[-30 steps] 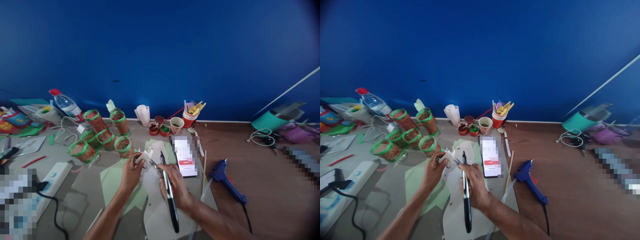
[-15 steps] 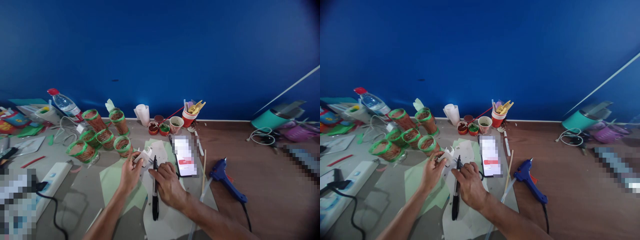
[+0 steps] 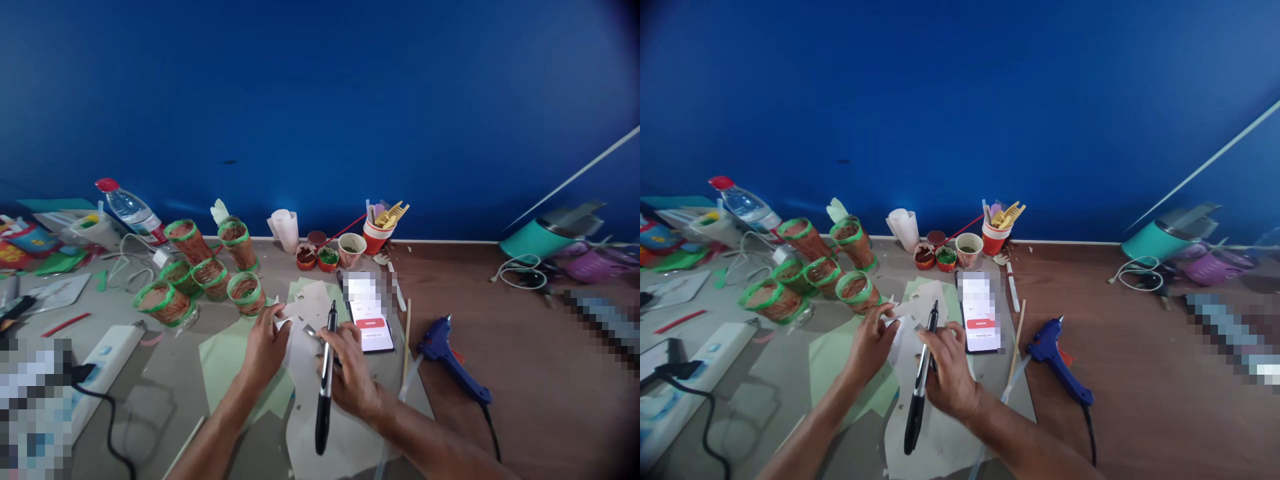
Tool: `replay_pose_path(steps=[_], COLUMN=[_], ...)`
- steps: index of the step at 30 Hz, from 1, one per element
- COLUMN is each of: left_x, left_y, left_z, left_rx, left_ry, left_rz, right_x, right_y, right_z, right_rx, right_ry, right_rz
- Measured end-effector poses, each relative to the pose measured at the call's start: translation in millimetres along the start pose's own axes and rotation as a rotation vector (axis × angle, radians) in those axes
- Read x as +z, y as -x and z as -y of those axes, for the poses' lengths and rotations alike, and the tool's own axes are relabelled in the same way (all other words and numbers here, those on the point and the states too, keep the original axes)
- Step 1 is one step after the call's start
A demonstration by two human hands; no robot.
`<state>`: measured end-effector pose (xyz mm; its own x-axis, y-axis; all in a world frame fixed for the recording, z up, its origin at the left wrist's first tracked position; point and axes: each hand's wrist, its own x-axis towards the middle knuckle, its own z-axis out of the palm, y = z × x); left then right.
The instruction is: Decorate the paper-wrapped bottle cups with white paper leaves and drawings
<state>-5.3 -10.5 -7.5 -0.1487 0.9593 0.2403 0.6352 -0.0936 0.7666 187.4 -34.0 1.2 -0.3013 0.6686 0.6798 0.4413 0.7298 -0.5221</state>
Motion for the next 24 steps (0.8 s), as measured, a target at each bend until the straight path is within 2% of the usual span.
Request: replay_pose_path(steps=[3, 5, 6, 8, 9, 11, 13, 19, 23, 24], left_x=[-5.7, -11.0, -13.3, -15.9, -16.1, -14.5, -12.4, -12.2, -5.9, -3.8], left_y=[-0.8, -0.1, 1.0, 4.5, 6.8, 11.4, 14.9, 16.2, 17.4, 18.4], left_z=[-3.6, -10.2, -14.3, -22.9, -27.0, -34.4, -40.6, -51.0, -45.4, -42.8], left_rx=[0.057, 0.024, -0.008, -0.079, -0.078, -0.038, -0.061, -0.176, -0.205, -0.225], left_ry=[0.029, 0.146, 0.24, 0.461, 0.524, 0.547, 0.533, 0.493, 0.642, 0.7], left_rz=[-0.091, -0.034, 0.06, 0.395, 0.519, 0.666, 0.773, 0.824, 0.826, 0.858], right_x=[2.2, 3.0, 3.1, 2.8, 2.5, 1.8, 1.5, 3.5, 4.5, 4.6], right_y=[1.8, 2.1, 1.9, 0.7, -0.1, -1.7, -2.6, -0.8, 0.8, 1.2], right_z=[-3.1, -5.2, -6.0, -6.9, -7.1, -7.2, -7.5, -12.8, -16.8, -17.3], right_rx=[-0.01, 0.01, 0.031, 0.073, 0.089, 0.11, 0.113, 0.11, 0.074, 0.065], right_ry=[0.033, 0.074, 0.095, 0.13, 0.144, 0.172, 0.196, 0.173, 0.13, 0.13], right_rz=[-0.004, -0.038, -0.058, -0.093, -0.104, -0.117, -0.117, -0.098, -0.096, -0.098])
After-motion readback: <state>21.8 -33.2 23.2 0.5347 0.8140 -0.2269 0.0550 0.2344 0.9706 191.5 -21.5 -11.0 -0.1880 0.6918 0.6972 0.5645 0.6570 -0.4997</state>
